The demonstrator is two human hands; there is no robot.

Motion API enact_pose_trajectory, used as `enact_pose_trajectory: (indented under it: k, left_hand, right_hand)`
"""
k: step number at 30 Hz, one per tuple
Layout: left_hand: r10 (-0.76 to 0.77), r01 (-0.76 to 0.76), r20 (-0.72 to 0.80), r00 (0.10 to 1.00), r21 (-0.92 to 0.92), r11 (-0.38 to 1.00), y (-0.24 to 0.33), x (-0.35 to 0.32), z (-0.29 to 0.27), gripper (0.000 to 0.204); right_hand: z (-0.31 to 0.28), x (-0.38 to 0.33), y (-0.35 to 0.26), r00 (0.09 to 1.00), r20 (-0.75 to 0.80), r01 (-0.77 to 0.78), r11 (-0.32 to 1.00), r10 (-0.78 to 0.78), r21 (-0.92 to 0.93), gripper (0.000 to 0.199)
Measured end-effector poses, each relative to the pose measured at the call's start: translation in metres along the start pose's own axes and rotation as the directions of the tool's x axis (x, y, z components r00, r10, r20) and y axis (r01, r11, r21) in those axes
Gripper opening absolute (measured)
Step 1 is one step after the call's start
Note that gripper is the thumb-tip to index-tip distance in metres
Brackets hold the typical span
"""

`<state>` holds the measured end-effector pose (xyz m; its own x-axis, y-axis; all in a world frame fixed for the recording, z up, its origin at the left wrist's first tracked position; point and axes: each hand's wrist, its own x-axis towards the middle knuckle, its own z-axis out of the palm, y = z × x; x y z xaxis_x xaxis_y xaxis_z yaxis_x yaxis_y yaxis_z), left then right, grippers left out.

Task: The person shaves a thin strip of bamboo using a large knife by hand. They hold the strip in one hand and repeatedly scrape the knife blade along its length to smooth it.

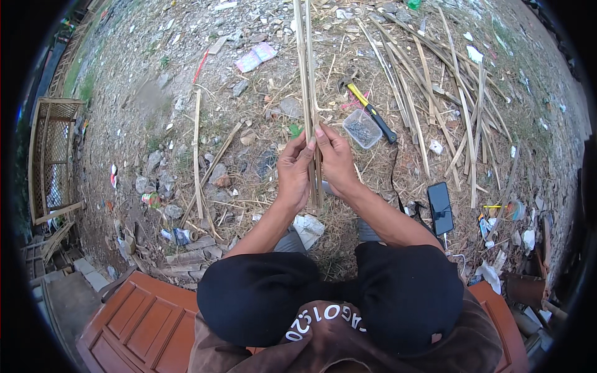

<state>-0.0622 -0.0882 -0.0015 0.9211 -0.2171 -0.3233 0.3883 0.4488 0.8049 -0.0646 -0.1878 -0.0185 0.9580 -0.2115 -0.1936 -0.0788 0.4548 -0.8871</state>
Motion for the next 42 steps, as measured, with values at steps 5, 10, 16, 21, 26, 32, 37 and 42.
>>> enact_pose_trajectory:
  k: [5,10,16,21,26,32,37,42]
  left_hand:
    - [0.057,-0.039,-0.141,0.988,0.127,0.991,0.011,0.015,-0.034,0.034]
    - [0.229,-0.033,-0.408,0.884,0.434,0.9,0.039,0.045,-0.183,0.035]
    - [0.352,0.254,-0.634,0.689,0.665,0.702,0.078,0.026,-0.315,0.036]
    - [0.657,0.599,-0.487,0.576,0.798,0.067,0.074,0.024,-0.325,0.057]
    - [0.26,-0.039,-0.213,0.942,0.7,0.713,0.125,0.073,-0.21,0.072]
    - [0.269,-0.274,0.053,0.962,0.128,0.953,0.213,0.106,-0.025,0.055]
    - [0.385,-0.372,-0.068,0.921,0.147,0.916,0.256,0.129,0.012,0.021]
    - [0.586,-0.547,-0.072,0.807,0.285,0.788,0.279,0.135,0.038,0.026]
  right_hand:
    - [-0.01,-0.004,-0.003,0.999,-0.054,-0.011,0.996,0.006,-0.086,0.035]
    - [-0.039,-0.013,0.009,0.995,-0.101,-0.041,0.983,0.023,-0.179,0.036]
    - [-0.038,-0.019,0.01,0.995,-0.006,-0.096,0.968,0.098,-0.233,0.036]
    - [-0.053,-0.016,0.022,0.999,0.039,0.042,0.88,-0.027,-0.472,0.033]
    - [-0.05,-0.022,0.029,0.985,0.168,0.126,0.808,-0.034,-0.576,0.039]
    - [-0.038,-0.018,0.03,0.953,0.303,0.136,0.9,-0.004,-0.415,0.042]
    - [-0.05,-0.006,-0.024,0.921,0.338,0.113,0.7,0.192,-0.705,0.073]
    - [-0.117,-0.057,0.009,0.934,0.298,0.29,0.07,0.197,-0.955,0.061]
